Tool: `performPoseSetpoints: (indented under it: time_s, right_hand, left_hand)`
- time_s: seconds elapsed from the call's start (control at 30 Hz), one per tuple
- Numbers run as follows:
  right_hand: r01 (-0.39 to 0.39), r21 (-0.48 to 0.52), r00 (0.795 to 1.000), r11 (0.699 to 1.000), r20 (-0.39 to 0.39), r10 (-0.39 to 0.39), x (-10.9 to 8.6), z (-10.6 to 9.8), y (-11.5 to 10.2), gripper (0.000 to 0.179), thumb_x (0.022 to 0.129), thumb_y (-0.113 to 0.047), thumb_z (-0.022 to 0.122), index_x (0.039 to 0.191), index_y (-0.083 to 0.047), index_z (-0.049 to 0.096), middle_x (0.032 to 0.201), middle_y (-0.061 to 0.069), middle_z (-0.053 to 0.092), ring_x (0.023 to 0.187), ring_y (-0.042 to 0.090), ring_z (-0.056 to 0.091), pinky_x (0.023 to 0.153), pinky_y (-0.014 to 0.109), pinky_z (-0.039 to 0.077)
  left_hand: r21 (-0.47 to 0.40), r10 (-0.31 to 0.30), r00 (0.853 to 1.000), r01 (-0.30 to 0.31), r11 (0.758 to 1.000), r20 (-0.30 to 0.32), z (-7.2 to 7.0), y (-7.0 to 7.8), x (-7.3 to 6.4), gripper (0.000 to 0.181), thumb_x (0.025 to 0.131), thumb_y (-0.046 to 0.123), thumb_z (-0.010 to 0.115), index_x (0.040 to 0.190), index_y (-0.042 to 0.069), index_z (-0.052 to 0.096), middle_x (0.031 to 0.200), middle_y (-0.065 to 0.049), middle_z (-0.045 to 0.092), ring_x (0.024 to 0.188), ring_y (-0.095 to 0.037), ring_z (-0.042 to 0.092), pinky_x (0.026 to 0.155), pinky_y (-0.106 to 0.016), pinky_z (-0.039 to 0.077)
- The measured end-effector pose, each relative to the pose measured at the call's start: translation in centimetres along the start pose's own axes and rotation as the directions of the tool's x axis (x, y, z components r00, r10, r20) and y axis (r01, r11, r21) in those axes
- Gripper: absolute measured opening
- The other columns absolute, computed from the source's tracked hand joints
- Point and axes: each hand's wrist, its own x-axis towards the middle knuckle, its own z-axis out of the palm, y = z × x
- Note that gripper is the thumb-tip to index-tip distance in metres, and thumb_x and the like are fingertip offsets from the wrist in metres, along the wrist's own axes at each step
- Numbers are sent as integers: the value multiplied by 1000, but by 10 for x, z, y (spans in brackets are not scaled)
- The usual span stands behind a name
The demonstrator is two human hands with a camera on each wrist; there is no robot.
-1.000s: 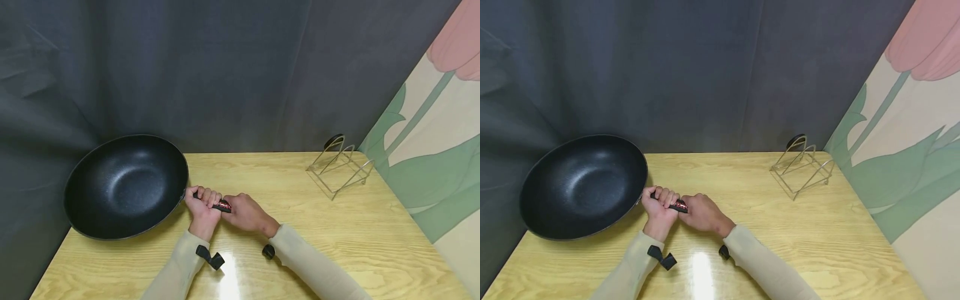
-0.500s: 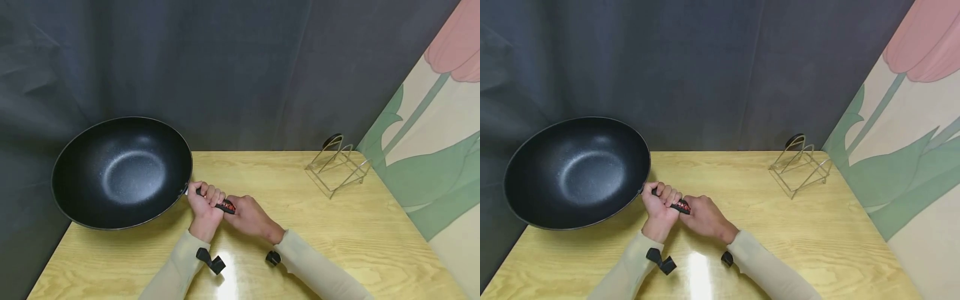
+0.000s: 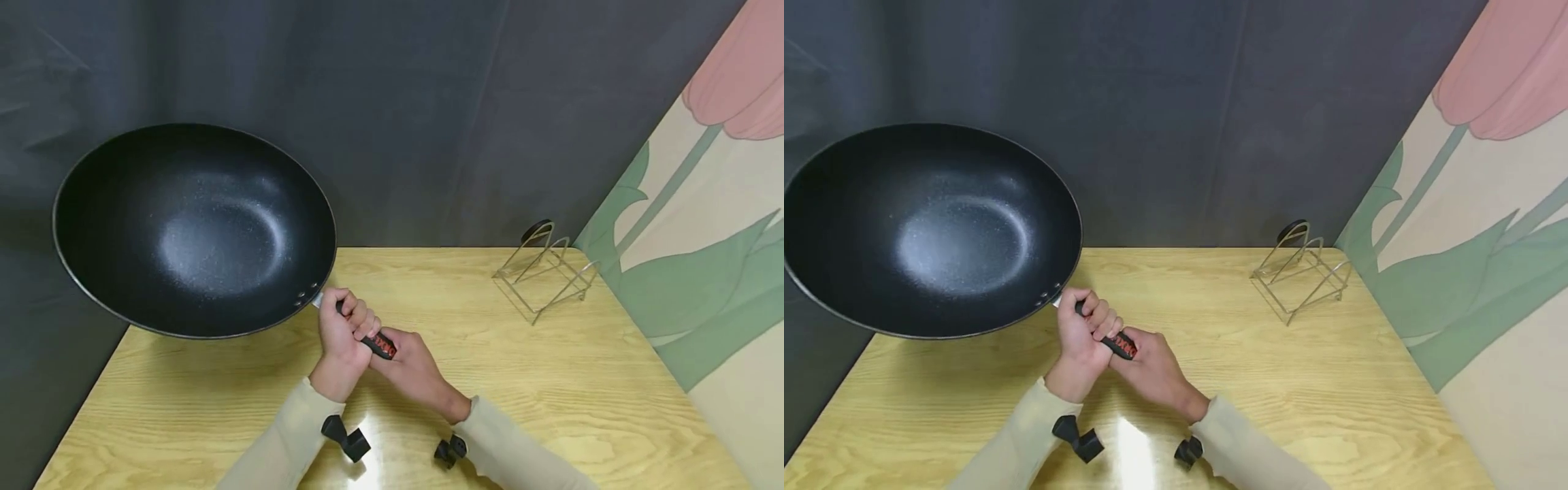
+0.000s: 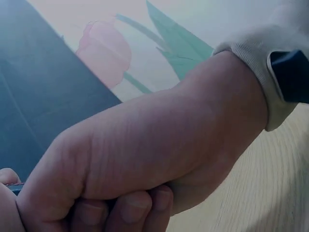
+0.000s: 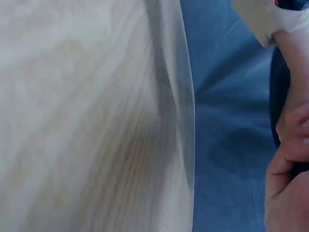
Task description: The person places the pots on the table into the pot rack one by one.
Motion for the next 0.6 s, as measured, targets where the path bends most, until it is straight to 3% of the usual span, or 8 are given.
performPoseSetpoints:
  time_s: [0.27, 0.43, 0.6]
  right_hand:
    - [-93, 214, 994, 972, -29, 101, -14, -1, -11, 12, 92, -9, 72, 85, -1, 65, 67, -4, 46, 57, 8, 41, 53, 22, 35]
    - [-152, 277, 984, 949, -50, 172, -22, 1, -11, 13, 94, -6, 69, 86, 2, 63, 60, -5, 42, 48, 6, 37, 45, 20, 30]
    - [-153, 349, 973, 925, -112, 203, -26, 5, -9, 11, 91, -1, 68, 83, 1, 60, 57, -6, 42, 46, 6, 37, 43, 20, 30]
  left_hand:
    - [117, -60, 996, 52, 992, 69, 15, -4, -4, 36, 94, 18, 36, 59, 23, 29, 43, 13, 29, 34, -1, 28, 43, -21, 22]
    - [176, -134, 987, 116, 978, 95, 22, -8, -7, 37, 94, 18, 39, 60, 23, 27, 43, 13, 27, 34, 0, 27, 41, -20, 20]
    - [226, -157, 981, 129, 966, 113, 27, -12, -8, 38, 93, 19, 44, 60, 22, 27, 44, 12, 27, 35, 0, 28, 40, -20, 20]
